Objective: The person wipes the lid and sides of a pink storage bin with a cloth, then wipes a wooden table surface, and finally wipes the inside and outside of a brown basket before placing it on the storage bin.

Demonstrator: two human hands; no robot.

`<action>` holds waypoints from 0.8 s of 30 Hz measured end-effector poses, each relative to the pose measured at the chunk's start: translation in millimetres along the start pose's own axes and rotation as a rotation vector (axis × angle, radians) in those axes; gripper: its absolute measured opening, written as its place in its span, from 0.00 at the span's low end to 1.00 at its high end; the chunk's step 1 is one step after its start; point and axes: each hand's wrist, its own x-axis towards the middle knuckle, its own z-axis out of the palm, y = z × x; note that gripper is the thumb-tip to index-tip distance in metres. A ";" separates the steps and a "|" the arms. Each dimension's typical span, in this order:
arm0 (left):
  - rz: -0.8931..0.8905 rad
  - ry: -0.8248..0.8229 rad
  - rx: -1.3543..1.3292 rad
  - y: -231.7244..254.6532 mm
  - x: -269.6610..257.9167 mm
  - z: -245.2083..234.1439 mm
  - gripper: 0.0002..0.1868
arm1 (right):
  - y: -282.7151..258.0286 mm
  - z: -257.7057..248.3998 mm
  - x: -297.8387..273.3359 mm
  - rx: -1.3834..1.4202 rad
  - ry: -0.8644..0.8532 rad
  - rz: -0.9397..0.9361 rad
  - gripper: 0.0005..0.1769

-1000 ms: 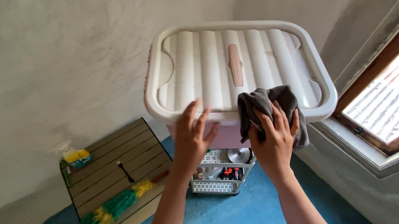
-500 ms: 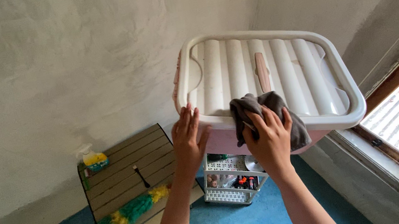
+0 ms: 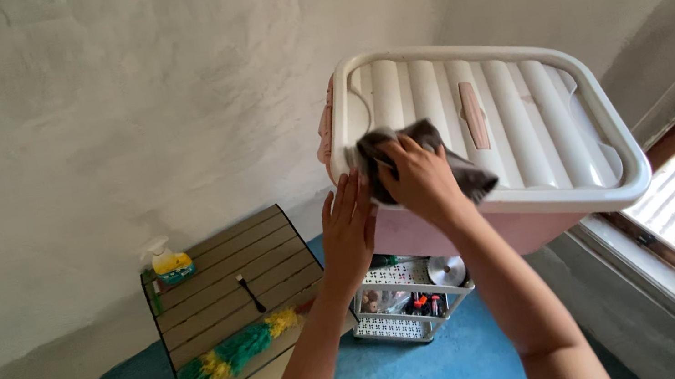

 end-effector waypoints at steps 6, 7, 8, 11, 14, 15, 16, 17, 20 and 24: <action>-0.009 0.024 -0.038 -3.1 -5.8 6.5 0.25 | 25.9 40.9 78.4 -0.030 -0.261 0.164 0.29; -0.007 0.018 -0.043 -3.5 -5.5 6.7 0.25 | 28.9 47.8 87.9 -0.034 -0.241 0.146 0.33; -0.011 0.013 -0.039 -3.8 -6.6 5.5 0.25 | 32.3 52.7 95.5 -0.038 -0.221 0.128 0.36; -0.010 0.007 -0.033 -3.4 -4.3 4.9 0.26 | 35.4 58.9 117.1 -0.024 -0.292 0.200 0.40; 0.001 0.017 -0.063 -3.2 -3.4 3.8 0.26 | 30.6 55.1 122.5 0.094 -0.152 0.065 0.42; 0.003 0.031 -0.098 -2.7 -5.0 3.4 0.26 | 26.7 53.9 121.9 0.156 -0.240 0.134 0.39; 0.005 0.045 -0.132 -2.5 -6.4 3.5 0.26 | 22.0 52.2 121.9 0.217 -0.329 0.202 0.38; 0.009 0.048 -0.122 -2.8 -6.5 3.8 0.26 | 17.6 49.1 121.2 0.279 -0.418 0.265 0.39; 0.022 0.056 -0.069 -5.8 -8.9 7.8 0.27 | 11.1 38.9 102.2 0.176 -0.133 -0.288 0.32; 0.023 0.052 0.014 -10.8 -9.9 18.9 0.30 | 3.9 16.8 76.6 0.150 -0.291 -0.230 0.30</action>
